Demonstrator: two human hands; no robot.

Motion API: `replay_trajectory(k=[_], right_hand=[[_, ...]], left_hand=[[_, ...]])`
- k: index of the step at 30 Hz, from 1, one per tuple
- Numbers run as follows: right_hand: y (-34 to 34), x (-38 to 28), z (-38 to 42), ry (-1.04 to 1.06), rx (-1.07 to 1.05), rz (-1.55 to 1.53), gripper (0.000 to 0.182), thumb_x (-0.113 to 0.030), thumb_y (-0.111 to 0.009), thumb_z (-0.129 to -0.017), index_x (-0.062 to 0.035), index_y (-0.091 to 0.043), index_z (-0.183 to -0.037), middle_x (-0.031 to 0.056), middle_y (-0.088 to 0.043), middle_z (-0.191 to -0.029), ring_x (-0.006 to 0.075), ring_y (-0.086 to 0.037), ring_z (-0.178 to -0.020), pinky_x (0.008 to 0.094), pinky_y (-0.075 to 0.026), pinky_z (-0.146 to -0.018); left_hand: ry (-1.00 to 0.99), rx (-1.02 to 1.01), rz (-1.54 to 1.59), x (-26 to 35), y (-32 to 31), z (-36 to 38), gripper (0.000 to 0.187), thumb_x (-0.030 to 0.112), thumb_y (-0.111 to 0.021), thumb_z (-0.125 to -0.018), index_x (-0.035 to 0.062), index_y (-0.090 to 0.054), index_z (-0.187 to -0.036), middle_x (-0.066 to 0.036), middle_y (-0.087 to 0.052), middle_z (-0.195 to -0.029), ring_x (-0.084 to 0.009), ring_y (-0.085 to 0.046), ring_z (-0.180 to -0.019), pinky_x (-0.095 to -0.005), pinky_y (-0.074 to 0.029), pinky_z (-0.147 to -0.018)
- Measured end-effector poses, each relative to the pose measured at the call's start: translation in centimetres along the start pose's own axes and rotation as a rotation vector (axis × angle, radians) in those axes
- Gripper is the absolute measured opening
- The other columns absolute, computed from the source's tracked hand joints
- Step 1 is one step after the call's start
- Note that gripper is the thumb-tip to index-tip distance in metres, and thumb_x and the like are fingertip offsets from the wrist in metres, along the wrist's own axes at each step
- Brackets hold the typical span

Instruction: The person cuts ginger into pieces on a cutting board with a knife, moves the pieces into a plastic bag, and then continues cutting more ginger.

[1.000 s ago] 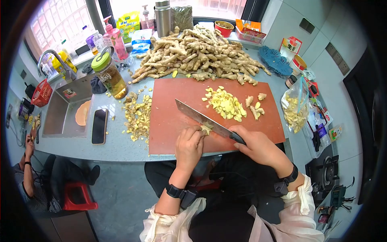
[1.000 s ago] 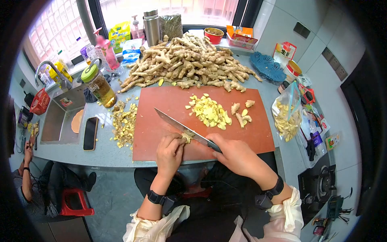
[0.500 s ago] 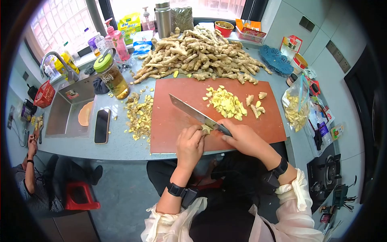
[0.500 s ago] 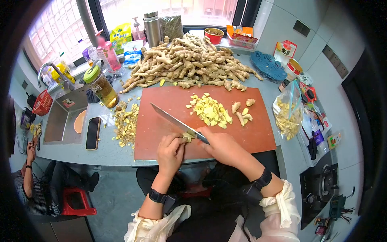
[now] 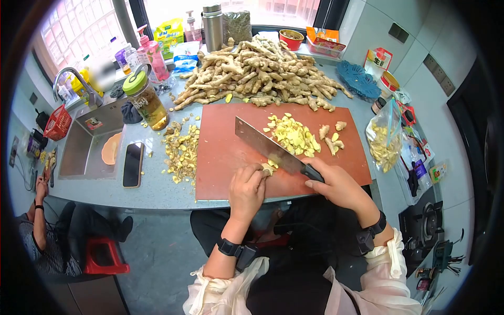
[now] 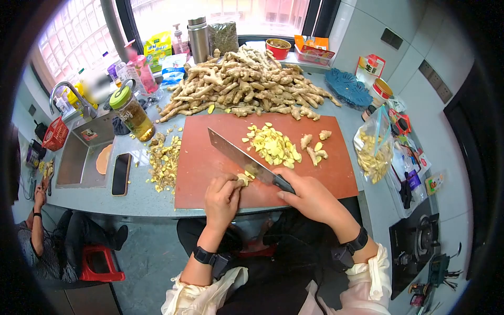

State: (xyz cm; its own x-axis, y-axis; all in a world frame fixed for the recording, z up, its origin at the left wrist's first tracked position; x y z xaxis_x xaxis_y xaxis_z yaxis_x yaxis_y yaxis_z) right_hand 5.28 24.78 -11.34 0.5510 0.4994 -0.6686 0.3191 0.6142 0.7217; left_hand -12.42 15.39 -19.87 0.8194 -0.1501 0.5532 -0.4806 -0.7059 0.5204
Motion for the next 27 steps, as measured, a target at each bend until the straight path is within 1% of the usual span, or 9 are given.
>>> replay_trajectory(k=[13,15,16,18,20,21,23,25,27], right_hand=[[-0.7,0.3,0.0,0.021,-0.039,0.005,0.044,-0.014,-0.066,-0.093,-0.0140,-0.049,-0.134,0.0227,-0.067,-0.100,0.0455,-0.065,-0.096,0.0472,-0.050,-0.079],[-0.7,0.8,-0.1,0.149,0.027,-0.059,0.047,-0.012,-0.067,-0.095,-0.0113,-0.050,-0.139,0.0072,-0.060,-0.073,0.0185,-0.059,-0.058,0.0321,-0.047,-0.056],[-0.7,0.5,-0.3,0.205,0.018,-0.057,0.047,-0.012,-0.067,-0.095,-0.0113,-0.050,-0.139,0.0072,-0.060,-0.073,0.0185,-0.059,-0.058,0.0321,-0.047,-0.056],[-1.4,2.3,-0.5,0.018,0.046,-0.086,0.047,-0.016,-0.069,-0.092,-0.0104,-0.053,-0.136,0.0188,-0.067,-0.091,0.0384,-0.068,-0.085,0.0425,-0.051,-0.074],[-2.8,4.6,-0.7,-0.112,0.045,-0.294,0.050,-0.014,-0.068,-0.093,-0.0083,-0.053,-0.141,0.0082,-0.064,-0.078,0.0157,-0.062,-0.060,0.0326,-0.049,-0.056],[-3.4,5.3,-1.2,-0.089,0.053,-0.400,0.053,-0.010,-0.067,-0.093,-0.0084,-0.051,-0.144,0.0044,-0.062,-0.075,0.0099,-0.057,-0.055,0.0272,-0.046,-0.050],[-4.4,7.4,-1.6,-0.148,0.046,-0.590,0.058,-0.007,-0.064,-0.094,-0.0059,-0.044,-0.149,0.0037,-0.058,-0.071,0.0090,-0.053,-0.053,0.0227,-0.042,-0.046],[-4.7,8.8,-1.9,-0.094,0.109,-0.677,0.057,-0.005,-0.062,-0.093,-0.0057,-0.042,-0.147,0.0024,-0.054,-0.073,0.0085,-0.052,-0.054,0.0216,-0.041,-0.043],[-5.3,12.3,-2.6,-0.060,0.139,-0.788,0.066,-0.005,-0.061,-0.094,-0.0021,-0.033,-0.153,0.0039,-0.054,-0.072,0.0091,-0.049,-0.051,0.0214,-0.041,-0.042]], left_hand=[[0.033,-0.041,-0.007,-0.1,-0.1,0.1,0.011,0.004,-0.072,-0.081,0.0063,-0.069,-0.091,-0.006,-0.068,-0.104,-0.0287,-0.062,-0.093,-0.0410,-0.051,-0.080],[0.014,-0.037,0.002,-0.3,-0.7,0.8,0.013,0.002,-0.073,-0.079,0.0060,-0.069,-0.090,-0.008,-0.068,-0.102,-0.0299,-0.063,-0.093,-0.0413,-0.051,-0.080],[-0.005,-0.022,-0.008,-0.7,-0.5,0.6,0.014,0.001,-0.073,-0.077,0.0056,-0.069,-0.090,-0.010,-0.069,-0.100,-0.0311,-0.064,-0.092,-0.0415,-0.052,-0.079],[-0.008,0.027,0.048,-0.5,-0.3,0.6,0.014,0.000,-0.072,-0.076,0.0042,-0.069,-0.089,-0.013,-0.069,-0.099,-0.0328,-0.066,-0.095,-0.0428,-0.054,-0.083],[-0.029,0.035,0.017,-0.2,-0.1,0.5,0.011,0.003,-0.071,-0.078,0.0031,-0.068,-0.089,-0.013,-0.069,-0.099,-0.0334,-0.067,-0.095,-0.0434,-0.054,-0.084],[-0.049,0.073,0.016,-0.2,0.2,0.5,0.014,0.003,-0.070,-0.078,0.0039,-0.068,-0.092,-0.012,-0.069,-0.101,-0.0332,-0.067,-0.096,-0.0435,-0.055,-0.085],[0.002,0.005,0.026,-1.0,-0.8,1.4,0.019,0.004,-0.066,-0.082,0.0033,-0.064,-0.101,-0.013,-0.066,-0.113,-0.0341,-0.064,-0.105,-0.0428,-0.052,-0.091],[-0.016,0.024,0.048,-0.7,-0.5,1.1,0.017,0.004,-0.066,-0.083,0.0036,-0.061,-0.099,-0.012,-0.062,-0.109,-0.0325,-0.062,-0.105,-0.0425,-0.050,-0.089],[-0.013,0.057,0.026,0.1,0.4,0.8,0.013,0.004,-0.064,-0.083,0.0037,-0.058,-0.095,-0.011,-0.059,-0.104,-0.0316,-0.060,-0.099,-0.0426,-0.049,-0.085]])
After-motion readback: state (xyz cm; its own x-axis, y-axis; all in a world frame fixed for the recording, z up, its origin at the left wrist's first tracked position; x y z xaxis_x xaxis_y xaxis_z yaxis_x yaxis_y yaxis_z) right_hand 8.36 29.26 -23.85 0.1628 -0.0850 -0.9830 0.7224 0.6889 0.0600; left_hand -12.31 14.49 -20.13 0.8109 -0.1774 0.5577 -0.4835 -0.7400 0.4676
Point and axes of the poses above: each hand's wrist, its own z-axis away from the middle knuckle, its own y-axis out of the back of the hand, x = y × z, the point moved 6 cm from there along -z, towards the middle knuckle
